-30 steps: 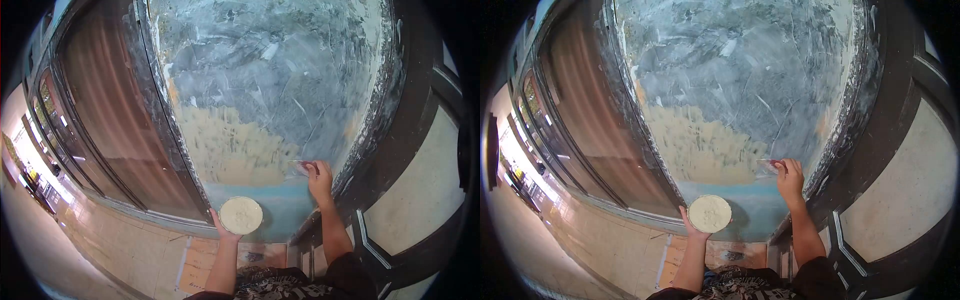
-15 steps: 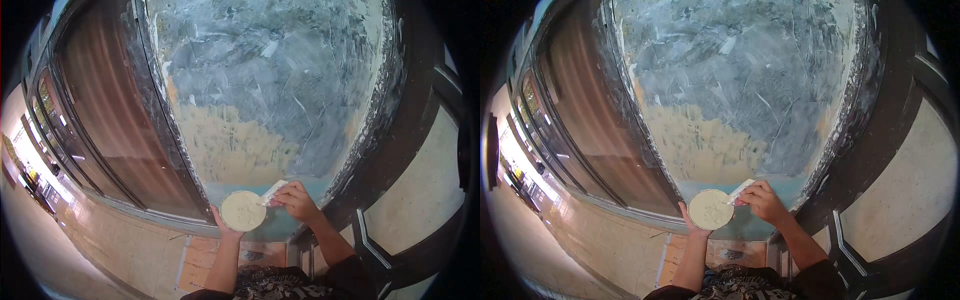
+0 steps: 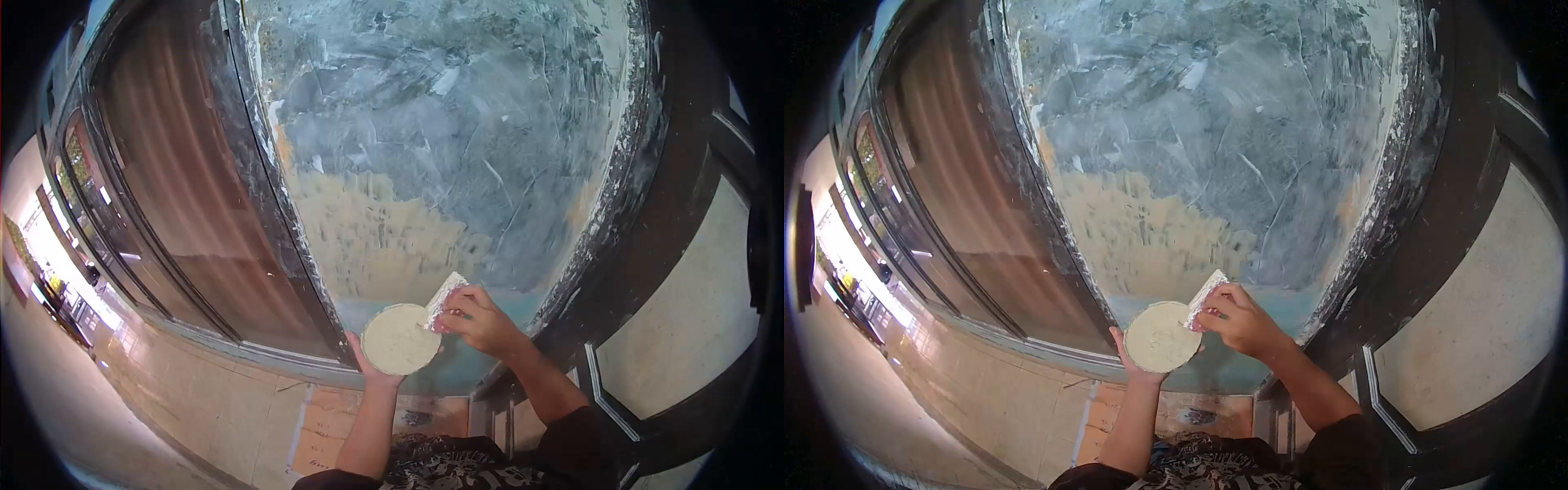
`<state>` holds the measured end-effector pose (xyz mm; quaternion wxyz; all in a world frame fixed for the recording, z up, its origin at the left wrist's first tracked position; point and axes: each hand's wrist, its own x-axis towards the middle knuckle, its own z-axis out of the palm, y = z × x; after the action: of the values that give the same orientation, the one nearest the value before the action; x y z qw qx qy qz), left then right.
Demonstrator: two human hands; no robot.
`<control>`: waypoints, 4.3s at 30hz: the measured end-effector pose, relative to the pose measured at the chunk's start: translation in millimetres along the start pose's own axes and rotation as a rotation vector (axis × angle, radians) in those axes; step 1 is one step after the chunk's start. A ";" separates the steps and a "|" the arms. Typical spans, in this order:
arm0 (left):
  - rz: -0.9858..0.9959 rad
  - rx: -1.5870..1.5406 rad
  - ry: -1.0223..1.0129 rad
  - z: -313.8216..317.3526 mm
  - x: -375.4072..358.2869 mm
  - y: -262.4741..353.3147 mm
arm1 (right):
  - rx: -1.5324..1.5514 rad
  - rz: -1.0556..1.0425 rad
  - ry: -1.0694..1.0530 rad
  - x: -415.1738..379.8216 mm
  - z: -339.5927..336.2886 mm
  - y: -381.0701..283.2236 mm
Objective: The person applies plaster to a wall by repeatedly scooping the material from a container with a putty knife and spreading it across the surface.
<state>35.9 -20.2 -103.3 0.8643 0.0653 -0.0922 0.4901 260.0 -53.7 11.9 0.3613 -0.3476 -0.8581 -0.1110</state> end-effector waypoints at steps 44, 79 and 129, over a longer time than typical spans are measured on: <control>0.020 0.166 0.193 -31.9 5.3 1.3 | -0.119 0.809 0.287 -75.9 8.9 81.4; 0.080 0.111 0.239 -43.4 -3.4 9.0 | -0.160 0.656 0.399 -70.7 14.5 86.0; 0.157 0.268 0.248 -13.7 -26.4 15.3 | -0.152 0.497 0.459 -35.6 -26.0 66.7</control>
<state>10.8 -31.6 -122.2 0.8119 0.1114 0.0761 0.5679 337.0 -34.6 1.6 0.5341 -0.5380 -0.6326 -0.1585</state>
